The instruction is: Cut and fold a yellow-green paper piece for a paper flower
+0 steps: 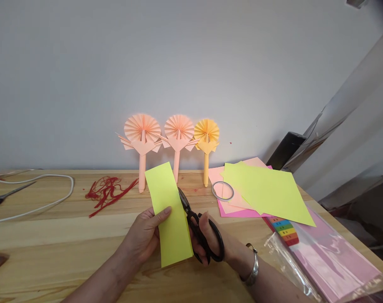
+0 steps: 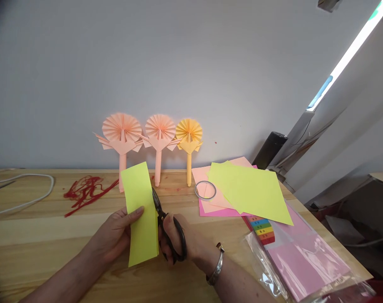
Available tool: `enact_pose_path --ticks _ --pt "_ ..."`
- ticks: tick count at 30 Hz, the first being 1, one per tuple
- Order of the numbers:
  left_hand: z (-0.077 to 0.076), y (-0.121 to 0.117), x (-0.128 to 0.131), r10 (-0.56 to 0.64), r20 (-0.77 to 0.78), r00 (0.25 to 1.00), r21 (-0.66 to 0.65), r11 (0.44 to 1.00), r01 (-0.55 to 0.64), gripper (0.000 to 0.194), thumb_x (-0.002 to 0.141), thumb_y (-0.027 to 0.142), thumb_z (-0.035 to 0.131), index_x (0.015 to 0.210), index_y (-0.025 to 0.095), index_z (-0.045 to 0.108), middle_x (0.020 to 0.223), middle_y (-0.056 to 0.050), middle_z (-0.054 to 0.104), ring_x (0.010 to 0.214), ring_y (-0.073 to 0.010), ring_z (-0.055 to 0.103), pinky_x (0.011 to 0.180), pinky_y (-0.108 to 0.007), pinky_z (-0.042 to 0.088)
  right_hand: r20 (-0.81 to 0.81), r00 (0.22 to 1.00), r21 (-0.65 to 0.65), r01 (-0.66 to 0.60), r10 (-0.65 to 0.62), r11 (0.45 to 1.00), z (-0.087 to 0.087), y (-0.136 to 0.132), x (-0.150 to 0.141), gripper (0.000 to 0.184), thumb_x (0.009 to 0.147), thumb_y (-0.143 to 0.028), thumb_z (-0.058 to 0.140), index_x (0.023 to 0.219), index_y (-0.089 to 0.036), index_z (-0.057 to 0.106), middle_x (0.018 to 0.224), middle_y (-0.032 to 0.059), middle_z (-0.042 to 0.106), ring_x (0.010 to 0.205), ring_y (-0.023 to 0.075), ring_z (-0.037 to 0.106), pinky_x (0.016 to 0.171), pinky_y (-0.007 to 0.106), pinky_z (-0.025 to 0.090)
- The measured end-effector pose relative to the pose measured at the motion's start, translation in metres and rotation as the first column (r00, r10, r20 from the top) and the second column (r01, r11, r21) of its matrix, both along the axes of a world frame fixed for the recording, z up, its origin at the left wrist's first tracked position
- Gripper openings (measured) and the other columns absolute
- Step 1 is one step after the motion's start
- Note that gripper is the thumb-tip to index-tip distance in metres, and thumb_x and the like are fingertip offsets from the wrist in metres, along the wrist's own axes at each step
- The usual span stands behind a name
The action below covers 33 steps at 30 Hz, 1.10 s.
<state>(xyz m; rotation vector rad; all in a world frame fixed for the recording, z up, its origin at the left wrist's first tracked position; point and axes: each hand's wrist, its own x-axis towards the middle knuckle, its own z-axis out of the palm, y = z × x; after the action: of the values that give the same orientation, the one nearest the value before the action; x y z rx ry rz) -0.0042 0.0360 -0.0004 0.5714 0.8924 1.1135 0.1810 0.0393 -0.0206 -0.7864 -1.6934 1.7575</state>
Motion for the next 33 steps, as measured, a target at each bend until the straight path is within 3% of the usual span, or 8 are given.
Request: enact_pose_path --ticks 10,20,33 --pt "0.001 -0.002 0.001 -0.027 -0.011 1.000 0.003 1.000 0.027 0.019 0.070 0.025 0.072 0.081 0.009 0.071 0.075 -0.013 0.075 0.063 -0.0245 0.068 0.062 -0.037 0.055 0.020 1.000 -0.027 -0.007 0.008 1.000 0.010 -0.001 0.004 0.073 0.082 -0.072 0.010 0.069 -0.013 0.050 0.043 -0.0039 0.043 0.035 0.0066 0.044 0.036 0.017 0.031" --pt "-0.003 -0.001 0.000 -0.027 0.004 1.000 0.002 1.000 0.027 0.017 0.072 0.023 0.070 0.082 0.010 0.071 0.075 -0.012 0.075 0.064 -0.0229 0.068 0.063 -0.036 0.055 0.007 1.000 0.068 -0.025 0.024 0.997 0.007 -0.001 -0.004 0.080 0.080 -0.074 0.002 0.046 -0.015 0.044 0.036 -0.0006 0.040 0.033 0.0066 0.043 0.039 0.019 0.033" --pt "0.002 -0.002 0.002 -0.043 0.004 0.999 -0.007 0.999 0.043 0.019 0.071 0.026 0.071 0.081 0.010 0.070 0.075 -0.013 0.075 0.062 -0.0261 0.068 0.063 -0.039 0.053 0.012 1.000 0.041 -0.009 0.009 0.999 0.025 -0.005 -0.009 0.078 0.080 -0.075 0.010 0.041 -0.016 0.041 0.034 0.0006 0.040 0.031 0.0068 0.043 0.036 0.019 0.033"
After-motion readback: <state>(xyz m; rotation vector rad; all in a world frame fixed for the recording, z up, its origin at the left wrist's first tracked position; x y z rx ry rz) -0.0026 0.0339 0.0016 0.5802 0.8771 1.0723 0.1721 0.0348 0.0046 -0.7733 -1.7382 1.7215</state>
